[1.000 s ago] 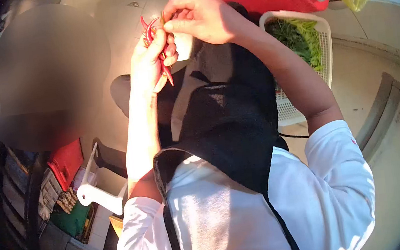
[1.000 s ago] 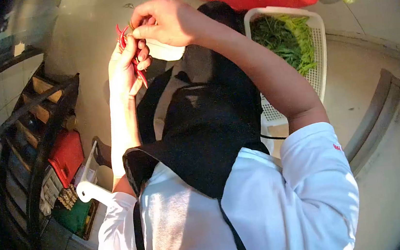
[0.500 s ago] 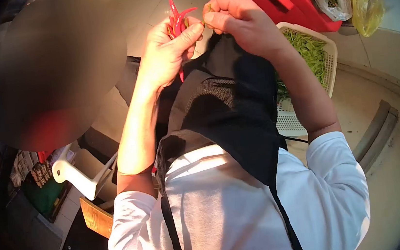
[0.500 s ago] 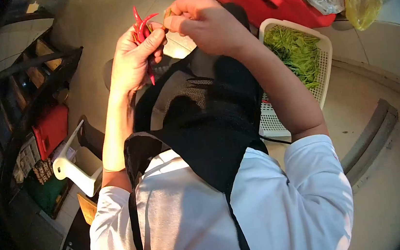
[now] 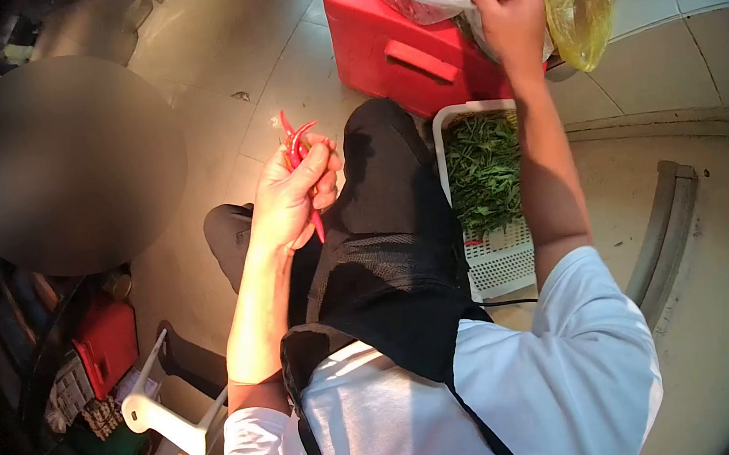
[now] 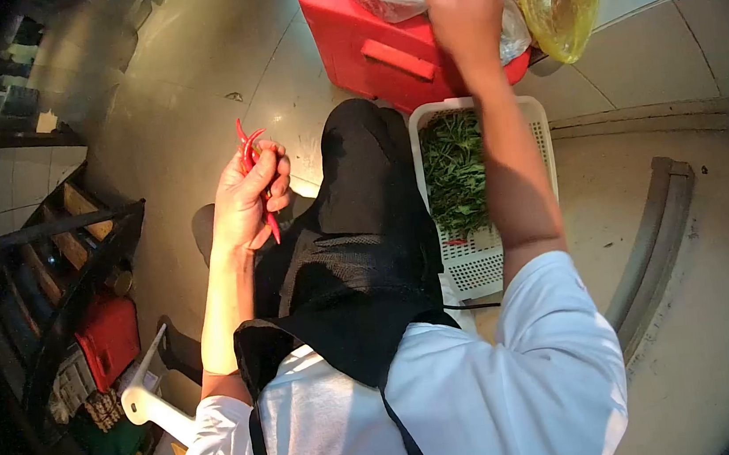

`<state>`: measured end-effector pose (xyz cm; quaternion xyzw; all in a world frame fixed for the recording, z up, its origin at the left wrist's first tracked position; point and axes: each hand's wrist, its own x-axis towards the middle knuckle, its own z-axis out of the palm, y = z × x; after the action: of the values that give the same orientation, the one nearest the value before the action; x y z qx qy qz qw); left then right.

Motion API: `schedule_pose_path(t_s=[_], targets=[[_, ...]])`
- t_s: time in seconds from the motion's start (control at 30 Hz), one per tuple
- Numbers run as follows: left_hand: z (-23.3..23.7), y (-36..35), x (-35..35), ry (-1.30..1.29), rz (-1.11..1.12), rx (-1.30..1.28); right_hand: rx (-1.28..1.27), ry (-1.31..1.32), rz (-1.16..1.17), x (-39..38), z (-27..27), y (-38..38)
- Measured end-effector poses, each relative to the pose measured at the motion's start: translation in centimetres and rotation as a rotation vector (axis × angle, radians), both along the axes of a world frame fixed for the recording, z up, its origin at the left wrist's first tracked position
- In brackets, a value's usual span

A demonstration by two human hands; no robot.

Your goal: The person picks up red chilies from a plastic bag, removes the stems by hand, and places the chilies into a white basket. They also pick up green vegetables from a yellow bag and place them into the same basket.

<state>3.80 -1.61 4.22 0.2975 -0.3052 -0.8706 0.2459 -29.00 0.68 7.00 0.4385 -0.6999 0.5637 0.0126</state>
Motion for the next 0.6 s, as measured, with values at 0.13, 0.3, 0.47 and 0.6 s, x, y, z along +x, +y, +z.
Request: schedule_pose_path(t_s=[0.13,0.3,0.47,0.6], targets=[[1.0,0.0,-4.6,0.081,-0.050,0.044,0.297,0.357,-0.097,-5.5,-0.6,-3.0],[2.2,-1.1,-8.1,0.069,-0.038,0.057,0.113,0.261,-0.131,-7.7,-0.2,-2.6],[1.5,-2.8,-11.4,0.100,-0.078,0.120,0.366,0.209,-0.203,-7.8,1.5,4.7],[0.8,-3.6,-14.9,0.085,-0.166,0.134,0.295,0.134,-0.035,-6.7,-1.1,6.0]])
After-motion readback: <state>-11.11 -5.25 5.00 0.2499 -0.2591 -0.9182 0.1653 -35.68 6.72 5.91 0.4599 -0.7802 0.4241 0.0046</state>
